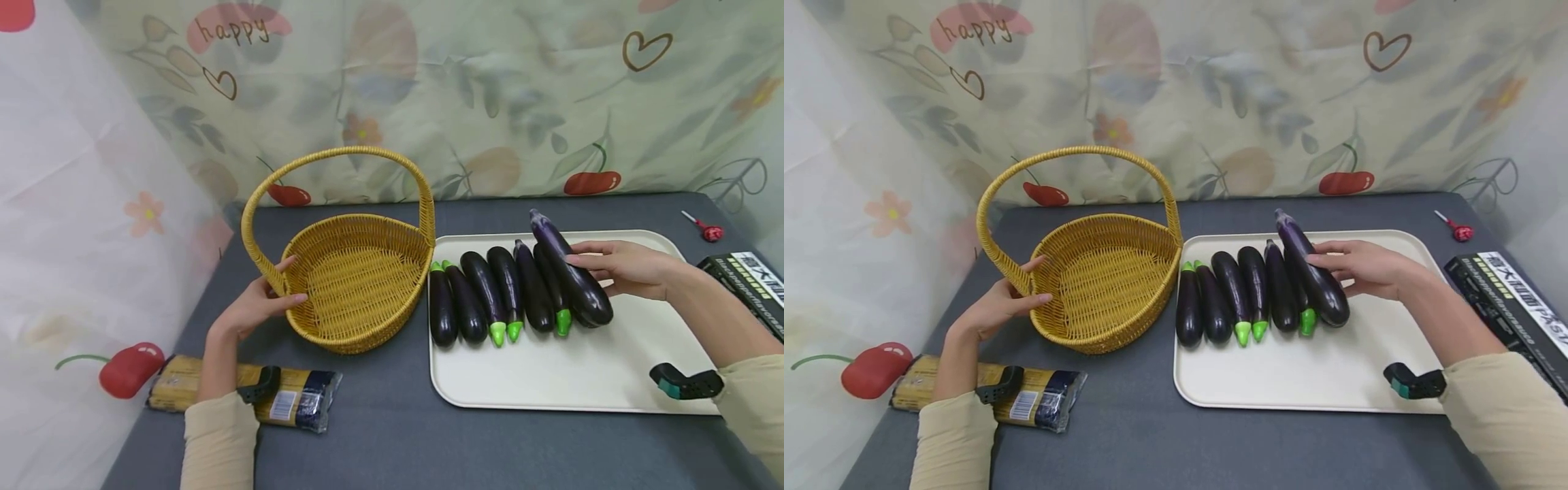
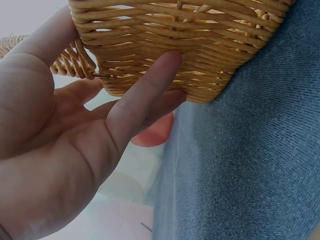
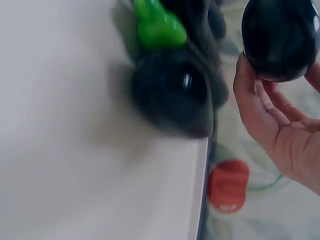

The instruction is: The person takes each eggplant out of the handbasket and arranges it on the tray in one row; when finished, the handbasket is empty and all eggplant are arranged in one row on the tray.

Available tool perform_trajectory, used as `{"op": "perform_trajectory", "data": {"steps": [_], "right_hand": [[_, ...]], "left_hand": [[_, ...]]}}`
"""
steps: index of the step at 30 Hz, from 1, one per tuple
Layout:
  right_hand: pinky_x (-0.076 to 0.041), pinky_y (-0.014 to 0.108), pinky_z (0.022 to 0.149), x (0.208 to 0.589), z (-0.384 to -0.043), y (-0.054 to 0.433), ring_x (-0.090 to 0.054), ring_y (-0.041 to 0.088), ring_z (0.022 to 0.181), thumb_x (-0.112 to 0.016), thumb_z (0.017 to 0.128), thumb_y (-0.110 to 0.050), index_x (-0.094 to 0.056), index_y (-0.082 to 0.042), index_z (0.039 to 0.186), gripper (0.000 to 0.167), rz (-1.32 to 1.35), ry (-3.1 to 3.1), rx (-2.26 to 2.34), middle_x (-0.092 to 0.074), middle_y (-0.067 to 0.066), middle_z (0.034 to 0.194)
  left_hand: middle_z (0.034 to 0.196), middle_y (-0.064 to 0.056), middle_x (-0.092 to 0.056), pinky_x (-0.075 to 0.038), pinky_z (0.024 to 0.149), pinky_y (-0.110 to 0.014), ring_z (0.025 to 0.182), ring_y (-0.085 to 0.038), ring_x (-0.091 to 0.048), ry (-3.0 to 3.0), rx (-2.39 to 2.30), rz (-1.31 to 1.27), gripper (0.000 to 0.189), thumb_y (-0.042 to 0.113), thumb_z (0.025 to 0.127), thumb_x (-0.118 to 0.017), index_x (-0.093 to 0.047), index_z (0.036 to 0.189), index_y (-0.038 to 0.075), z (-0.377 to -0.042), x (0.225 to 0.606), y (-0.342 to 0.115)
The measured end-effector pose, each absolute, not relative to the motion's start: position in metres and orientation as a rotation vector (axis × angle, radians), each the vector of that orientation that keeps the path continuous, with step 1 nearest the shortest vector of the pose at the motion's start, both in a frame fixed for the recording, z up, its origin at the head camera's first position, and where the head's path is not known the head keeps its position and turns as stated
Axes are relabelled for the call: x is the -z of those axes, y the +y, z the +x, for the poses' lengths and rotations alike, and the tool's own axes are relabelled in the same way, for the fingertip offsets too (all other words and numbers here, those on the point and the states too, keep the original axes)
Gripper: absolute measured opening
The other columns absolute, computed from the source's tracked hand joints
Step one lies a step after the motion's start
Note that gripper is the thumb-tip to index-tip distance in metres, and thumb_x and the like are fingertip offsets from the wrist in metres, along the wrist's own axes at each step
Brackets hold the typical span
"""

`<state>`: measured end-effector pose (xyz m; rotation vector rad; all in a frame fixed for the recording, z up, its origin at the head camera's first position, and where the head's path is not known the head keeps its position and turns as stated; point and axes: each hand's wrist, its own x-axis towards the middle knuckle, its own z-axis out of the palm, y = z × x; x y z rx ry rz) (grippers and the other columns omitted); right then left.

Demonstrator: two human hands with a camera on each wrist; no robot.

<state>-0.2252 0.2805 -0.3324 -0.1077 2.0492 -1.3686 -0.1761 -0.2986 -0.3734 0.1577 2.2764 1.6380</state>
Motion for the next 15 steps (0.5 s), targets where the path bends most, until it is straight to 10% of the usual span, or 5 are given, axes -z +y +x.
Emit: {"op": "perform_trajectory", "data": {"steps": [10, 15], "right_hand": [[-0.048, 0.045, 0.086, 0.348, -0.234, 0.328, -0.055, 0.016, 0.100, -0.046, 0.102, -0.031, -0.017, 0.005, 0.147, 0.064, -0.005, 2.094, 1.359, -0.052, 0.002, 0.114], [-0.047, 0.043, 0.086, 0.354, -0.233, 0.340, -0.050, 0.029, 0.112, -0.046, 0.101, -0.037, -0.008, 0.009, 0.146, 0.075, 0.032, 2.150, 1.276, -0.041, 0.022, 0.131]], "left_hand": [[0.130, -0.029, -0.042, -0.050, 0.084, -0.032, 0.111, -0.035, -0.055, 2.289, -1.629, 0.156, 0.084, 0.020, 0.092, -0.066, -0.011, 0.155, 0.022, -0.176, 0.374, -0.299], [0.131, -0.029, -0.041, -0.050, 0.085, -0.032, 0.113, -0.037, -0.054, 2.296, -1.619, 0.158, 0.084, 0.020, 0.092, -0.066, -0.011, 0.155, 0.022, -0.176, 0.374, -0.299]]}}
